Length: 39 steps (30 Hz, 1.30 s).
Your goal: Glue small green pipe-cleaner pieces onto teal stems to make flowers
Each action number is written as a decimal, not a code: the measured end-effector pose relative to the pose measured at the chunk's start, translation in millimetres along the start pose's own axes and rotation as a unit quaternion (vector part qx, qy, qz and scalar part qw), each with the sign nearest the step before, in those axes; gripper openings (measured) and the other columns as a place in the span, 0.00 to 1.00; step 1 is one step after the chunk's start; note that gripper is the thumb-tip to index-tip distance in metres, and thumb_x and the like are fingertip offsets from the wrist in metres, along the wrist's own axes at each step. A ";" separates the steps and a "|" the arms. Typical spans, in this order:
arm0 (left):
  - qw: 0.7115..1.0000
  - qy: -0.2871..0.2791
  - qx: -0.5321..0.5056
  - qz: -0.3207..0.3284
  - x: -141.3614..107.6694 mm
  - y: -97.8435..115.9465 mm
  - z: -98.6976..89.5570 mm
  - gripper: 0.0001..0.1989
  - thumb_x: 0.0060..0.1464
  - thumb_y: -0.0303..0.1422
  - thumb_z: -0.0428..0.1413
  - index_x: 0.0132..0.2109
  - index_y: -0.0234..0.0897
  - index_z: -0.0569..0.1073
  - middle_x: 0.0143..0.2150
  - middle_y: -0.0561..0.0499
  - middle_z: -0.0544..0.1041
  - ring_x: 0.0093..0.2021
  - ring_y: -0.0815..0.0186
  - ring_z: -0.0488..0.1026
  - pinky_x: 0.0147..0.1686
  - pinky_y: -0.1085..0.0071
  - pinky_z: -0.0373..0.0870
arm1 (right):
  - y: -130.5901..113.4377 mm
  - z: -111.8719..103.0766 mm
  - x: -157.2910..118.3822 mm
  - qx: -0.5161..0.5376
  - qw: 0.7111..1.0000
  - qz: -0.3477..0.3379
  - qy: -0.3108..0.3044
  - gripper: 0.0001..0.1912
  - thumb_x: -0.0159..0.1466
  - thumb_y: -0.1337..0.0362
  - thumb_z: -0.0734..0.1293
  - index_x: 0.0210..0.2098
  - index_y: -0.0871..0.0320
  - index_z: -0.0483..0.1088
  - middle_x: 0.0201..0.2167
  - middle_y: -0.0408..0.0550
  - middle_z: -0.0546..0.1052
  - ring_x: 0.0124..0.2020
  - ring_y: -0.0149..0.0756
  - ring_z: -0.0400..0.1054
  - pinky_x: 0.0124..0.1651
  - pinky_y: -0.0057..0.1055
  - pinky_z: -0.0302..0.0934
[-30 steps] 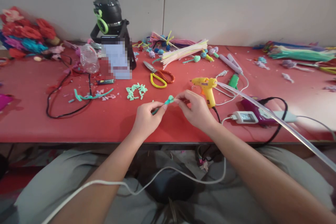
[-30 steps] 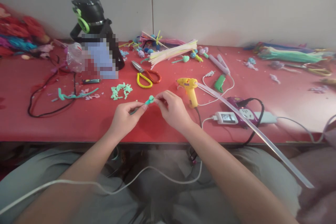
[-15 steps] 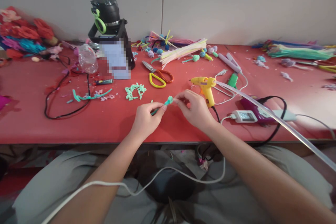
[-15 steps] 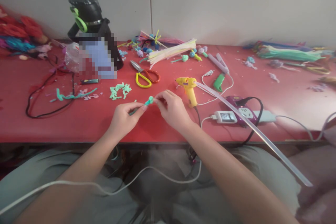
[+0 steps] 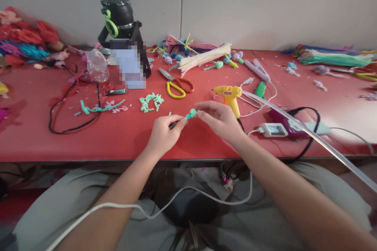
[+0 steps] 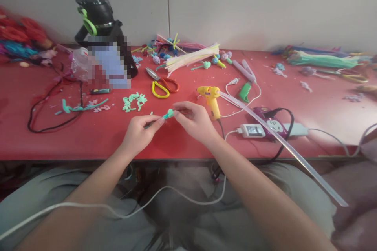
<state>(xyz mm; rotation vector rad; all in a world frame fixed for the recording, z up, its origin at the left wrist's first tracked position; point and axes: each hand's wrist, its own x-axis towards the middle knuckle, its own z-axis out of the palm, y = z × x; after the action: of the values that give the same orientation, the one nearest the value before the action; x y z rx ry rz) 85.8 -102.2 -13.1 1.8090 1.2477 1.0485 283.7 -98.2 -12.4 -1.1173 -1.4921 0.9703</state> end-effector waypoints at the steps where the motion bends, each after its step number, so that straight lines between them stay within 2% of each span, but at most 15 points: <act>1: 1.000 -0.002 -0.001 -0.001 0.1 0.4 -0.2 0.12 0.60 0.39 0.58 0.35 0.38 0.83 0.32 0.51 0.84 0.33 0.61 0.78 0.36 0.69 0.72 | -0.2 -0.3 0.4 0.012 1.000 0.003 -0.007 0.13 0.62 0.55 0.73 0.42 0.57 0.78 0.41 0.51 0.83 0.44 0.42 0.78 0.50 0.42 0.73; 9: 1.000 -0.008 -0.011 -0.003 0.5 1.3 -0.9 0.11 0.59 0.39 0.59 0.34 0.38 0.82 0.31 0.51 0.83 0.33 0.61 0.78 0.35 0.69 0.71 | 0.0 0.5 1.0 0.004 1.000 0.009 -0.012 0.12 0.60 0.56 0.75 0.38 0.56 0.79 0.36 0.49 0.84 0.38 0.41 0.78 0.47 0.42 0.74; 15: 1.000 -0.013 -0.020 -0.012 0.8 1.0 -0.8 0.12 0.59 0.39 0.59 0.34 0.38 0.82 0.31 0.51 0.82 0.33 0.62 0.77 0.35 0.69 0.70 | -2.7 -0.8 1.4 0.014 1.000 0.014 -0.007 0.09 0.60 0.58 0.74 0.37 0.57 0.79 0.36 0.49 0.83 0.39 0.41 0.78 0.47 0.41 0.73; 19: 0.999 -0.019 -0.026 -0.024 0.4 0.3 -1.5 0.14 0.60 0.40 0.57 0.34 0.37 0.81 0.28 0.51 0.80 0.31 0.63 0.74 0.33 0.68 0.68 | -8.3 -5.8 2.1 0.020 0.999 0.020 -0.025 0.10 0.62 0.58 0.72 0.39 0.57 0.80 0.37 0.50 0.83 0.40 0.41 0.78 0.47 0.41 0.73; 26: 0.998 -0.029 -0.037 -0.038 0.6 -1.2 -2.4 0.15 0.60 0.42 0.57 0.32 0.37 0.80 0.26 0.52 0.76 0.29 0.64 0.70 0.31 0.69 0.64 | -7.9 -7.5 1.4 0.014 0.998 0.008 -0.061 0.13 0.58 0.57 0.76 0.39 0.57 0.78 0.37 0.50 0.83 0.38 0.40 0.78 0.47 0.41 0.74; 35: 0.997 -0.042 -0.043 -0.043 1.5 2.0 -2.5 0.15 0.59 0.41 0.57 0.31 0.36 0.79 0.27 0.52 0.77 0.31 0.64 0.71 0.34 0.68 0.64 | -8.0 -5.5 2.6 0.005 0.999 0.012 -0.045 0.10 0.58 0.57 0.76 0.35 0.56 0.77 0.33 0.47 0.82 0.35 0.38 0.77 0.44 0.38 0.74; 39: 0.996 -0.045 -0.053 -0.047 1.1 2.7 -2.6 0.15 0.59 0.42 0.56 0.31 0.36 0.78 0.26 0.53 0.74 0.30 0.65 0.68 0.32 0.68 0.62 | -12.0 -7.1 2.1 -0.010 0.999 0.014 -0.042 0.09 0.60 0.58 0.73 0.36 0.57 0.78 0.34 0.48 0.83 0.36 0.38 0.77 0.43 0.37 0.73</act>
<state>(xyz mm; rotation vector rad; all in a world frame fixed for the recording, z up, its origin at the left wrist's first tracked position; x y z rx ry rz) 84.7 -101.7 -9.3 1.6816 1.1903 0.9525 288.4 -99.0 0.8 -1.1261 -1.5600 1.0351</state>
